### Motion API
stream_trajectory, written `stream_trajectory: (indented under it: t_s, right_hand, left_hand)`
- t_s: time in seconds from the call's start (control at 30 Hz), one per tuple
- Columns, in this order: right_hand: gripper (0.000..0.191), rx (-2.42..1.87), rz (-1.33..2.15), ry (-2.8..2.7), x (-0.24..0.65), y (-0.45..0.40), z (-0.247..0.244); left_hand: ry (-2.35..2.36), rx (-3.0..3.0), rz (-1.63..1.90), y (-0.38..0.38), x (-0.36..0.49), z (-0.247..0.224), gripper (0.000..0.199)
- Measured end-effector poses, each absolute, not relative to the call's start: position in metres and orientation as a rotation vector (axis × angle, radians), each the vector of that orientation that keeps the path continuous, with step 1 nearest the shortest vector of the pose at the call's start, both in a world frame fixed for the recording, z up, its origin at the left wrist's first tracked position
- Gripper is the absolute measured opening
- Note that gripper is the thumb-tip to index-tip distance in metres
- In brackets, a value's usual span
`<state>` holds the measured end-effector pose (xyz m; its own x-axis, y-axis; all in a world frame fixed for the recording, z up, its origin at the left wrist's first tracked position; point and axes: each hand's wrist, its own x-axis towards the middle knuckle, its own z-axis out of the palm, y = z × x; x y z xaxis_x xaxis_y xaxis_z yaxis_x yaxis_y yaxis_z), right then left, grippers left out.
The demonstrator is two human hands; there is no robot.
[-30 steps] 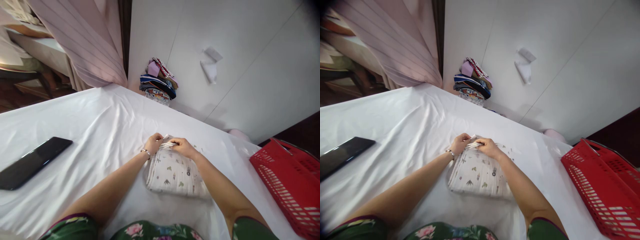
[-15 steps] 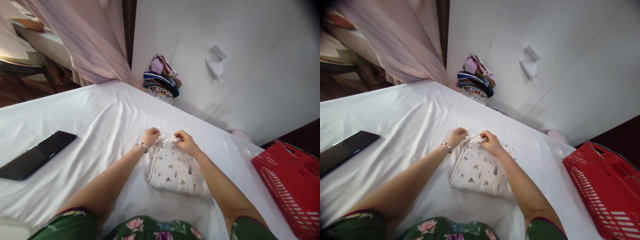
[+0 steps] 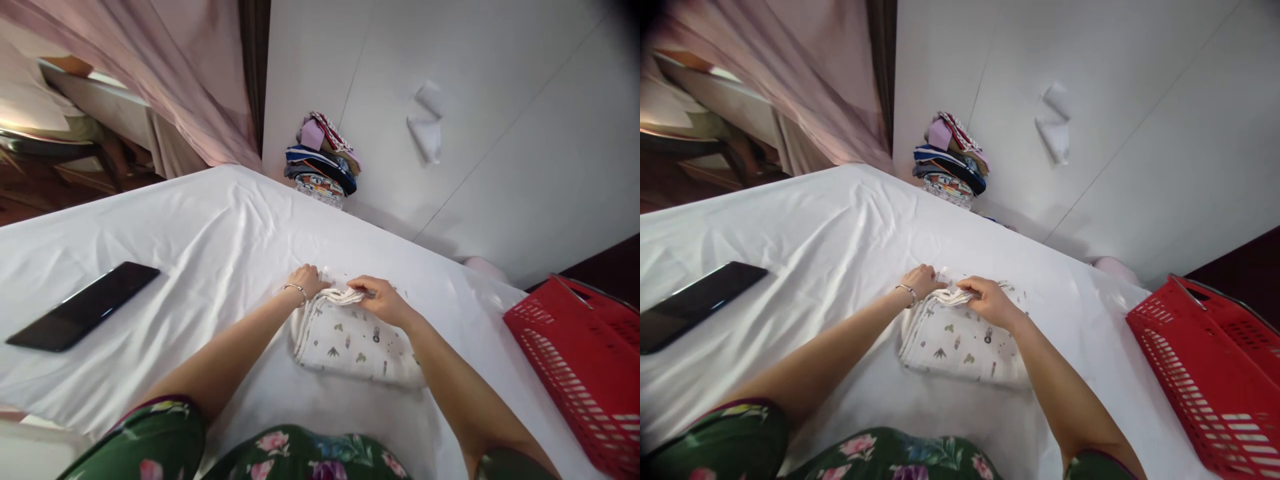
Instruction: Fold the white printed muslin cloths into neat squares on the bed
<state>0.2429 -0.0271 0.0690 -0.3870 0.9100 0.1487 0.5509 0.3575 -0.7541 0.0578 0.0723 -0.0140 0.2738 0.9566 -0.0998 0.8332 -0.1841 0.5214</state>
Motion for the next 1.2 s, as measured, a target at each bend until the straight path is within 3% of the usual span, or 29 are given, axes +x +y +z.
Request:
stream_trajectory:
  t_s: [0.53,0.7,0.93,1.07,1.2]
  right_hand:
    - [0.034,-1.349,0.746,-1.966,0.241,-0.007,0.058]
    - [0.040,-1.390,0.691,-1.828,0.239,0.002,0.050]
    - [0.039,-1.425,0.517,-1.784,0.236,0.006,0.048]
    - [0.041,-1.437,0.359,-1.840,0.237,0.008,0.052]
    - [0.042,-1.552,0.501,-1.861,0.239,0.005,0.059]
  left_hand:
    - [1.237,1.689,0.782,0.081,0.078,-0.019,0.008]
    - [1.026,1.514,0.893,0.065,0.081,-0.007,0.009]
    - [0.709,1.154,0.970,0.049,0.083,0.004,0.032]
    - [0.665,1.215,1.027,0.044,0.085,0.004,0.030]
    - [0.676,1.310,1.044,0.039,0.086,0.004,0.028]
